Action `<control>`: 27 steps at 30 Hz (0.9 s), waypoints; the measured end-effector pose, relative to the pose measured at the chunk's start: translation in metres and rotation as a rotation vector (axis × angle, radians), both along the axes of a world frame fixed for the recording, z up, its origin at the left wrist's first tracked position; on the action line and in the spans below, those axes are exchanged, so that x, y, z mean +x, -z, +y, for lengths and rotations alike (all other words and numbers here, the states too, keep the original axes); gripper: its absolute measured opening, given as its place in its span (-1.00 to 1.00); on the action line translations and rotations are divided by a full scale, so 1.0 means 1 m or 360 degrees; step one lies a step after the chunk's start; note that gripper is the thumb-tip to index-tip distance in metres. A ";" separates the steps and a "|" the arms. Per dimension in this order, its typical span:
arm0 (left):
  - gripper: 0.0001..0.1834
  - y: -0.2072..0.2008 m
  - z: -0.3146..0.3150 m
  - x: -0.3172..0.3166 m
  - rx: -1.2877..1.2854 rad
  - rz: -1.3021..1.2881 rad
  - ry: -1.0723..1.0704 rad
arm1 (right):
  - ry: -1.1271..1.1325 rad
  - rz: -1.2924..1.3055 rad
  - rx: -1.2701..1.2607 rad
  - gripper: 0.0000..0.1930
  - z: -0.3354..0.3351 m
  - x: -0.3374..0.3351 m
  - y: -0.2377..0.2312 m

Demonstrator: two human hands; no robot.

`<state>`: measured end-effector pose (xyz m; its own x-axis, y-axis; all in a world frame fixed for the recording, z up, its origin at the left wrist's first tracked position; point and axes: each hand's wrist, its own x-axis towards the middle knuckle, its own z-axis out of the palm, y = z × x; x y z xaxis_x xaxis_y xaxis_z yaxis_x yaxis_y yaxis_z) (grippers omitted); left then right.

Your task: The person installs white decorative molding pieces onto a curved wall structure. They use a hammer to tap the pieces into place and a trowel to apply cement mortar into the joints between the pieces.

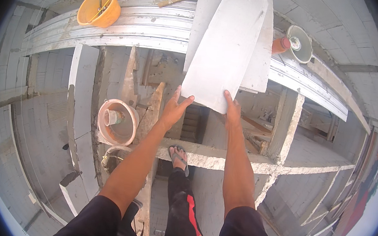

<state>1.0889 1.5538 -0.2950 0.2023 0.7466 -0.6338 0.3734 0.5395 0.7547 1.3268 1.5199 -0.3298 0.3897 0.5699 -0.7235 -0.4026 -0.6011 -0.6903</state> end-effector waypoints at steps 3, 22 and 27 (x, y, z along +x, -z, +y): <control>0.22 -0.014 -0.004 0.006 -0.0318 -0.0253 0.0026 | -0.0418 -0.0616 -0.0288 -0.07 0.013 0.030 -0.057; -0.25 -0.185 -0.441 -0.245 -0.0319 0.0751 0.0207 | -0.1341 -0.2158 -0.0287 0.16 0.171 0.023 -0.135; -0.35 -0.209 -0.467 -0.256 -0.0245 0.0930 0.0082 | -0.1229 -0.1782 -0.0365 0.10 0.247 0.063 -0.102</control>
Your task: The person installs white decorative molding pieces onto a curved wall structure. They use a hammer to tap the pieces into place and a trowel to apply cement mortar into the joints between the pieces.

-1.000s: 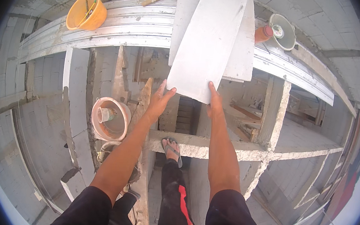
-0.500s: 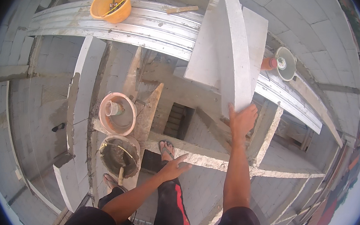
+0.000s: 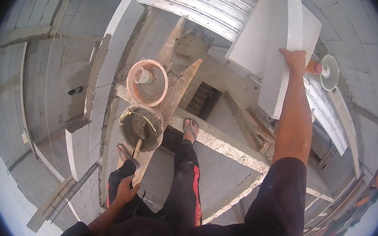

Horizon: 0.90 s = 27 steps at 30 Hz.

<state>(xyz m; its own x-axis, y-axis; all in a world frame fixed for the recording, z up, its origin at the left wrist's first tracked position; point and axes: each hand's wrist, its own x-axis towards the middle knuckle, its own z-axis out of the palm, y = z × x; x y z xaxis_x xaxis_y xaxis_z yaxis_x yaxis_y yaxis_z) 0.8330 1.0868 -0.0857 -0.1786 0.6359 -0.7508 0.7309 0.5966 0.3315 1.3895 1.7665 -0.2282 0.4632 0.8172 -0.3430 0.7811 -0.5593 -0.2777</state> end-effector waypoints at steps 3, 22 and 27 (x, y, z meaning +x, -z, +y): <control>-0.37 -0.022 0.000 0.000 -0.0057 0.0182 0.0010 | -0.0177 -0.0076 0.0104 -0.03 0.007 -0.006 0.002; -0.25 -0.081 -0.038 -0.065 -0.0266 0.0666 -0.0511 | -0.1192 0.0558 -0.0570 -0.28 -0.349 -0.297 -0.290; -0.30 -0.034 -0.024 -0.102 -0.0177 0.0522 -0.0533 | -0.1663 0.0250 -0.0672 -0.20 -0.348 -0.437 -0.405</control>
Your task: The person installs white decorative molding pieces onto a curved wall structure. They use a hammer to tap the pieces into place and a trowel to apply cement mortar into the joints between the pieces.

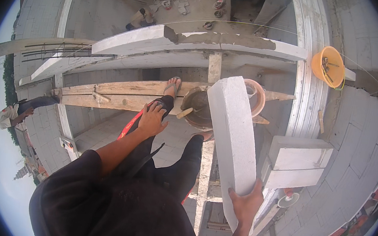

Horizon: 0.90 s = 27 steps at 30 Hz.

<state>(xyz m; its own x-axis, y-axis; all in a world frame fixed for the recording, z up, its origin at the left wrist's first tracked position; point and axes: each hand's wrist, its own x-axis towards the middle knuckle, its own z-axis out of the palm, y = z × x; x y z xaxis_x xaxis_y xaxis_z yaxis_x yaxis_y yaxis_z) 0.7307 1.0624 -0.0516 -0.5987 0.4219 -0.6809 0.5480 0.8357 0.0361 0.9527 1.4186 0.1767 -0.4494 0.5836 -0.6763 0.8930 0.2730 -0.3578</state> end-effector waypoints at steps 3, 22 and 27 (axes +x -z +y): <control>-0.36 0.013 0.009 -0.025 0.0182 -0.0095 -0.0087 | -0.0466 0.0083 0.0329 -0.19 0.013 -0.069 -0.044; -0.01 -0.113 0.102 -0.450 0.1346 0.0946 0.0473 | -0.1832 0.0655 0.1142 -0.08 0.103 -0.500 0.001; -0.18 -0.044 0.117 -0.448 0.1161 0.0687 0.0450 | -0.1914 0.0372 0.1160 -0.14 0.113 -0.525 0.076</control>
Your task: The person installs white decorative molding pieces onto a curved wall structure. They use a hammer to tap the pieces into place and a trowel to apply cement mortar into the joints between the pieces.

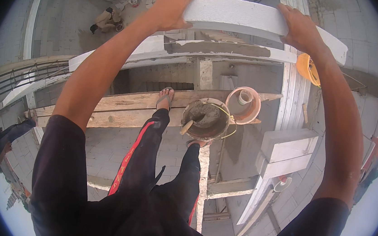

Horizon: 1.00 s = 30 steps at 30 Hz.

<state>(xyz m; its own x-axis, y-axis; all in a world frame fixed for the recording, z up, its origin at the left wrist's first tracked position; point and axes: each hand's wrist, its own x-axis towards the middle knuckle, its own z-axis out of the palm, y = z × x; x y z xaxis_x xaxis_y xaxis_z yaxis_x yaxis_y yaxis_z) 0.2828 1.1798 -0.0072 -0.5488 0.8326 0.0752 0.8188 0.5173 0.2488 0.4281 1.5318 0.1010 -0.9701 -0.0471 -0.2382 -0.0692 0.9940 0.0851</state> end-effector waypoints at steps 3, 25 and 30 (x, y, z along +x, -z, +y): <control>-0.18 0.015 0.015 0.023 -0.0152 -0.0104 -0.0053 | -0.0119 0.0053 0.0088 -0.24 0.023 0.001 0.061; -0.17 0.163 -0.005 0.010 -0.0566 -0.0587 0.0094 | -0.0042 -0.0198 -0.0113 -0.23 -0.010 -0.006 0.257; -0.18 0.172 -0.010 0.010 -0.0581 -0.0625 0.0072 | 0.0001 -0.0277 -0.0037 -0.17 -0.016 -0.010 0.274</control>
<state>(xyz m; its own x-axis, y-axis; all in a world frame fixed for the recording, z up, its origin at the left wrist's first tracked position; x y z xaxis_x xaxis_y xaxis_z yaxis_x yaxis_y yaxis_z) 0.2926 1.1703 -0.1793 -0.4405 0.7895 -0.4275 0.7237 0.5940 0.3513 0.4185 1.5155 -0.1729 -0.9142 -0.0539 -0.4016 -0.0803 0.9956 0.0492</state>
